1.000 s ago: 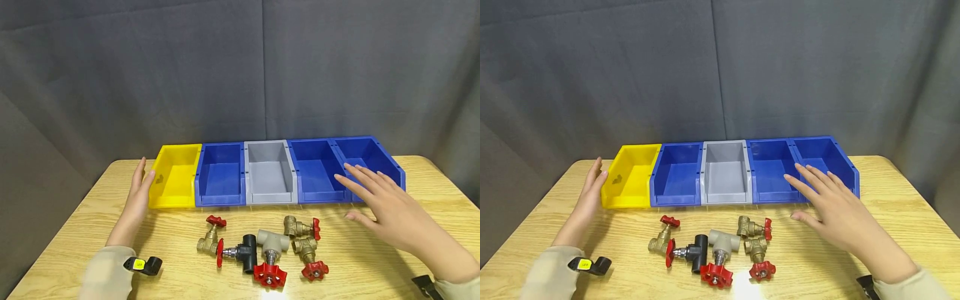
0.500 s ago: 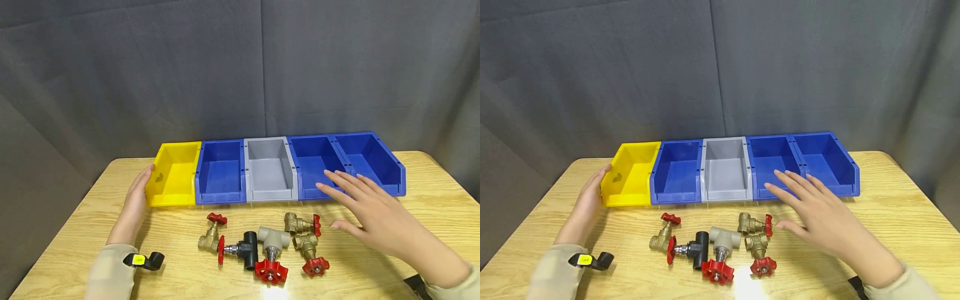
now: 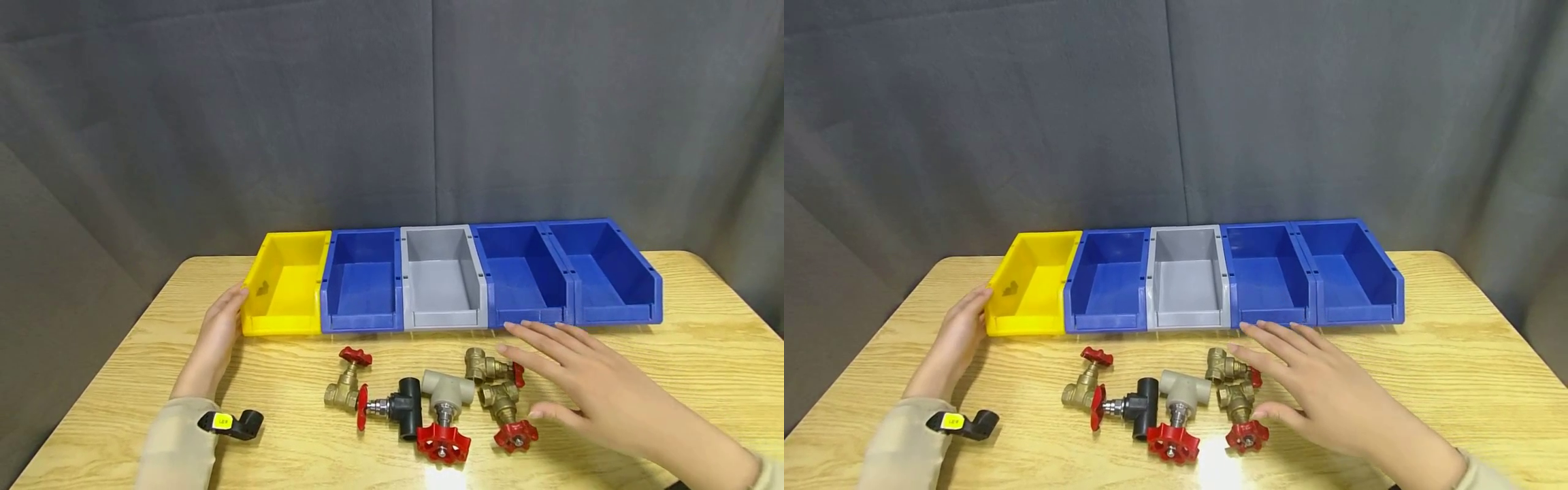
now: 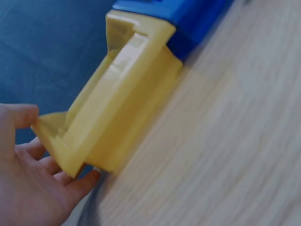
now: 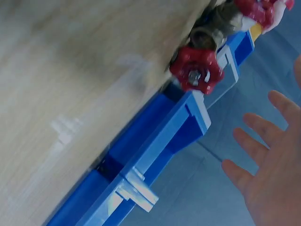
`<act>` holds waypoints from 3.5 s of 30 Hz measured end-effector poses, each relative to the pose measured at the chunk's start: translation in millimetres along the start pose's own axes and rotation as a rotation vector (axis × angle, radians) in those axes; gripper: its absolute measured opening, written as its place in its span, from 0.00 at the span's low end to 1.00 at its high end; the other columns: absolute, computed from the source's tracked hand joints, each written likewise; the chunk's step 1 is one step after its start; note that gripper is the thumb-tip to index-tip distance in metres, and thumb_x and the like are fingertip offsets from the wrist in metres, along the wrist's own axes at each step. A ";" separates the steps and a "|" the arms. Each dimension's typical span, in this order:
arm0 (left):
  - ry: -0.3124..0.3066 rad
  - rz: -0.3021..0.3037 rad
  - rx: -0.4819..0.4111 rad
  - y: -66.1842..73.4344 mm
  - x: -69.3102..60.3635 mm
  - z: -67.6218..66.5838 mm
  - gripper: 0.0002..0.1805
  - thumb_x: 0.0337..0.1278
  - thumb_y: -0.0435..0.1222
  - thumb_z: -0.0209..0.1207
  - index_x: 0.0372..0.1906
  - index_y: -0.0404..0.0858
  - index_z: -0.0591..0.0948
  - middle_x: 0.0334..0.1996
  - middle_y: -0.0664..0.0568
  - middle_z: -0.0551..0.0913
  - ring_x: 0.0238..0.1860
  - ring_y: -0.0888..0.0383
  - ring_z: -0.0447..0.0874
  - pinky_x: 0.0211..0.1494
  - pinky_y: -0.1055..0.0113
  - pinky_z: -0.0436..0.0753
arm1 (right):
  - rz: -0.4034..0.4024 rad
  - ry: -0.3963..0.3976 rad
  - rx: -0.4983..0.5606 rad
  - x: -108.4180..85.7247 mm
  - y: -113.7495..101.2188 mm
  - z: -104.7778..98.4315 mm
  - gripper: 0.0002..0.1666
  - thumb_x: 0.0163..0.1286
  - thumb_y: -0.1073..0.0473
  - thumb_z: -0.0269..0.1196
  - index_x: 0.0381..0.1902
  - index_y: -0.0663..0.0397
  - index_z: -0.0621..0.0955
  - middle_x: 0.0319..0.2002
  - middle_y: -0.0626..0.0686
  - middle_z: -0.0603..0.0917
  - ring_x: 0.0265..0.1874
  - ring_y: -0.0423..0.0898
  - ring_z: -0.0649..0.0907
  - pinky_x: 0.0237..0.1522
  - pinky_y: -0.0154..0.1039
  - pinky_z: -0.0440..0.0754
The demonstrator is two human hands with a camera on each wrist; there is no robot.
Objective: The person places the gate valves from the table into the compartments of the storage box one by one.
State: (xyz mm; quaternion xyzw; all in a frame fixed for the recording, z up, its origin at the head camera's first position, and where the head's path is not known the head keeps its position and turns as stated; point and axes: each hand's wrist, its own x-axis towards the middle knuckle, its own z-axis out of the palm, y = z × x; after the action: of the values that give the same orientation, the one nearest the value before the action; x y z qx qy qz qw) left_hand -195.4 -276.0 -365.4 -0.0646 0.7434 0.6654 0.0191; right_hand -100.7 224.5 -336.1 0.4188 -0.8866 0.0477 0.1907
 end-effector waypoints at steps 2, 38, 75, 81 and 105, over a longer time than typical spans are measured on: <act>-0.002 -0.005 0.029 -1.6 1.0 -2.4 0.36 0.79 0.51 0.37 0.79 0.36 0.46 0.78 0.44 0.45 0.77 0.48 0.45 0.78 0.55 0.48 | -0.009 -0.006 0.001 -0.3 -5.0 1.0 0.44 0.64 0.34 0.63 0.75 0.38 0.66 0.73 0.50 0.66 0.68 0.54 0.69 0.75 0.34 0.37; -0.077 0.123 -0.253 -27.0 5.3 -13.4 0.36 0.77 0.46 0.47 0.79 0.36 0.49 0.69 0.55 0.60 0.68 0.61 0.62 0.64 0.77 0.69 | -0.102 -0.197 0.031 14.7 -28.5 20.0 0.35 0.62 0.32 0.64 0.56 0.50 0.81 0.49 0.48 0.81 0.51 0.49 0.80 0.58 0.56 0.76; -0.049 0.102 -0.234 -26.0 6.2 -13.9 0.35 0.76 0.47 0.48 0.78 0.37 0.52 0.71 0.51 0.59 0.69 0.60 0.62 0.61 0.79 0.70 | -0.208 -0.088 0.037 26.6 -29.8 16.5 0.35 0.40 0.45 0.74 0.50 0.45 0.80 0.45 0.47 0.78 0.43 0.45 0.77 0.48 0.46 0.82; -0.047 0.098 -0.224 -26.4 7.5 -14.2 0.36 0.76 0.47 0.48 0.78 0.38 0.52 0.72 0.50 0.58 0.70 0.58 0.61 0.61 0.78 0.70 | -0.194 -0.109 0.076 27.6 -30.7 8.1 0.37 0.37 0.51 0.74 0.51 0.47 0.78 0.47 0.47 0.75 0.43 0.45 0.75 0.39 0.42 0.83; -0.056 0.117 -0.234 -26.2 6.9 -14.4 0.37 0.76 0.46 0.49 0.78 0.35 0.51 0.71 0.50 0.59 0.63 0.67 0.68 0.61 0.78 0.70 | -0.098 -0.042 0.021 12.8 -10.1 -9.6 0.36 0.34 0.51 0.74 0.48 0.45 0.79 0.47 0.45 0.75 0.45 0.43 0.76 0.39 0.44 0.83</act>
State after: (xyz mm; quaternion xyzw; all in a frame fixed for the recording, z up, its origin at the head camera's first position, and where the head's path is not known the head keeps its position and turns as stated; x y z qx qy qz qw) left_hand -198.2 -293.6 -390.4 -0.0043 0.6626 0.7489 -0.0070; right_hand -97.5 211.2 -323.1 0.4647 -0.8682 0.0389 0.1697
